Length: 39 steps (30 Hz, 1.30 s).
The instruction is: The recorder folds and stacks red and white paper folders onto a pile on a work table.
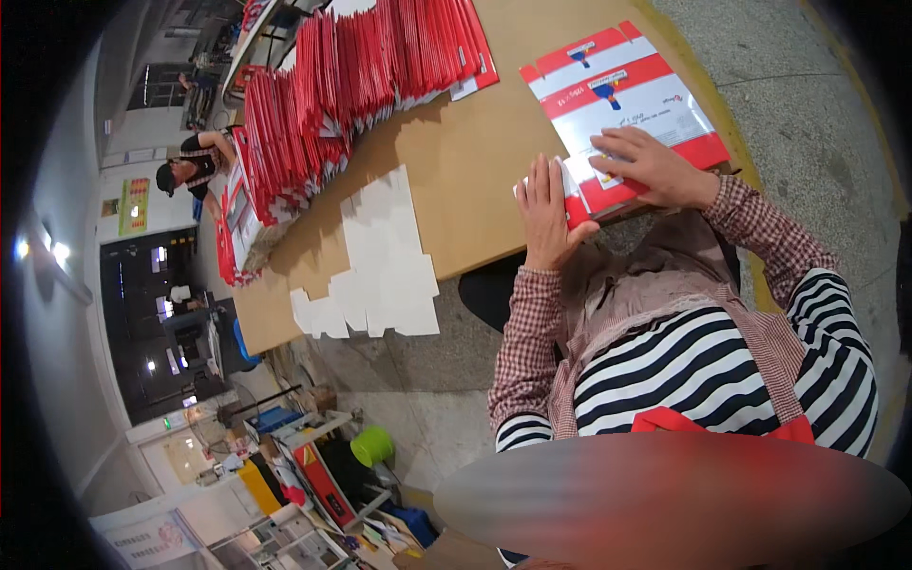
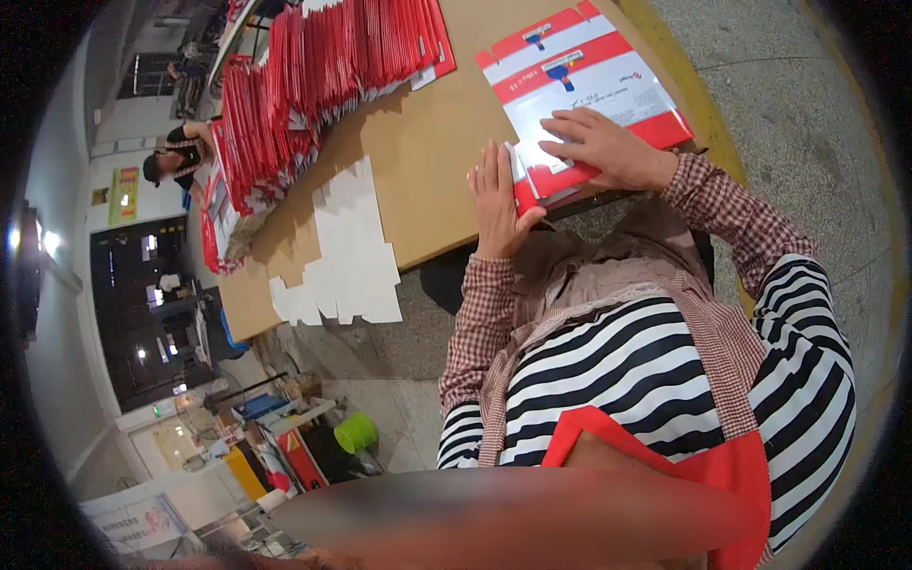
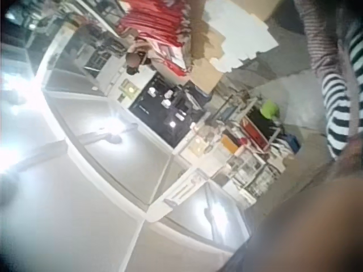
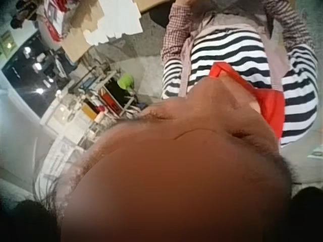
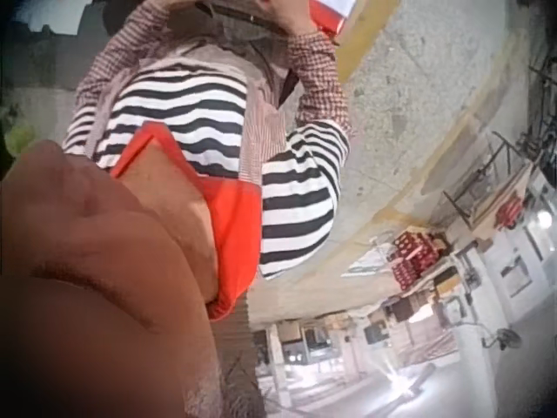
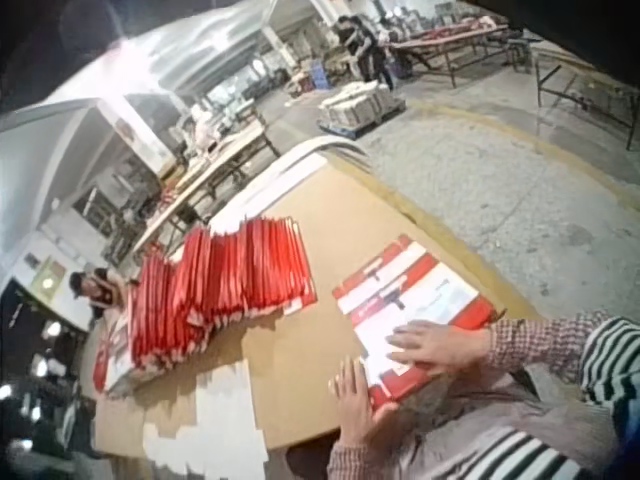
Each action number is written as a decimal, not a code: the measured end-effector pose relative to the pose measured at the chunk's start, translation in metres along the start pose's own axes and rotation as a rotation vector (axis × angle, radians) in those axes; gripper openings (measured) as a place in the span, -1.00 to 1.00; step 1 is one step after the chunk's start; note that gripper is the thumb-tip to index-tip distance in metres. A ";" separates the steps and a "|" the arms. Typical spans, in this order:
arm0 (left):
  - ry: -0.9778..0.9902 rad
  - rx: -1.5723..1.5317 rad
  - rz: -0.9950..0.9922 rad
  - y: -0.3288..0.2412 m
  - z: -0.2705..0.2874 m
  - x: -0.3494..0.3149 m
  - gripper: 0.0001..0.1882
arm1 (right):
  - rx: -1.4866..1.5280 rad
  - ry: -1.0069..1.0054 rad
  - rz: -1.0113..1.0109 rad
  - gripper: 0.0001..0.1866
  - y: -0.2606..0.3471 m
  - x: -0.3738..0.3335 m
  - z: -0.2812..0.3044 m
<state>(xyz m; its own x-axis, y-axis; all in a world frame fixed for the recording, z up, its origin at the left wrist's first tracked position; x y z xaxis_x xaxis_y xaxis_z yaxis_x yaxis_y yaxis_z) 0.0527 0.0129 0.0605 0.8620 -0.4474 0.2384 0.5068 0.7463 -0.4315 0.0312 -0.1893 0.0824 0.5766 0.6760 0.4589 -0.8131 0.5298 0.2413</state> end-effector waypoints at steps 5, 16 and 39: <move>0.040 0.081 0.013 0.005 -0.010 0.001 0.13 | 0.043 0.061 -0.031 -0.25 -0.003 -0.004 -0.010; 0.124 0.351 0.110 -0.001 -0.027 0.008 -0.08 | 0.063 0.168 -0.031 -0.28 0.003 -0.010 -0.014; -0.060 -0.150 0.465 -0.043 -0.076 0.033 -0.38 | 1.128 -1.329 -0.798 -0.37 -0.050 -0.127 -0.007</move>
<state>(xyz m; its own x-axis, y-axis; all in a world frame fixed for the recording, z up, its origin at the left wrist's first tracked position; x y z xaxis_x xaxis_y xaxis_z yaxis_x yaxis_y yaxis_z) 0.0579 -0.0717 0.0208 0.9980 -0.0507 0.0385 0.0636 0.7788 -0.6240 -0.0009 -0.2979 0.0063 0.8080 -0.5792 0.1078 -0.4120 -0.4247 0.8062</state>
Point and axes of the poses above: each hand's wrist, its own x-axis towards the middle knuckle, its own z-axis out of the back of the hand, y = z × x, the point moved 4 cm from there along x, towards the middle knuckle, and after that the axes turned 13 degrees about z, right-handed, at the moved point
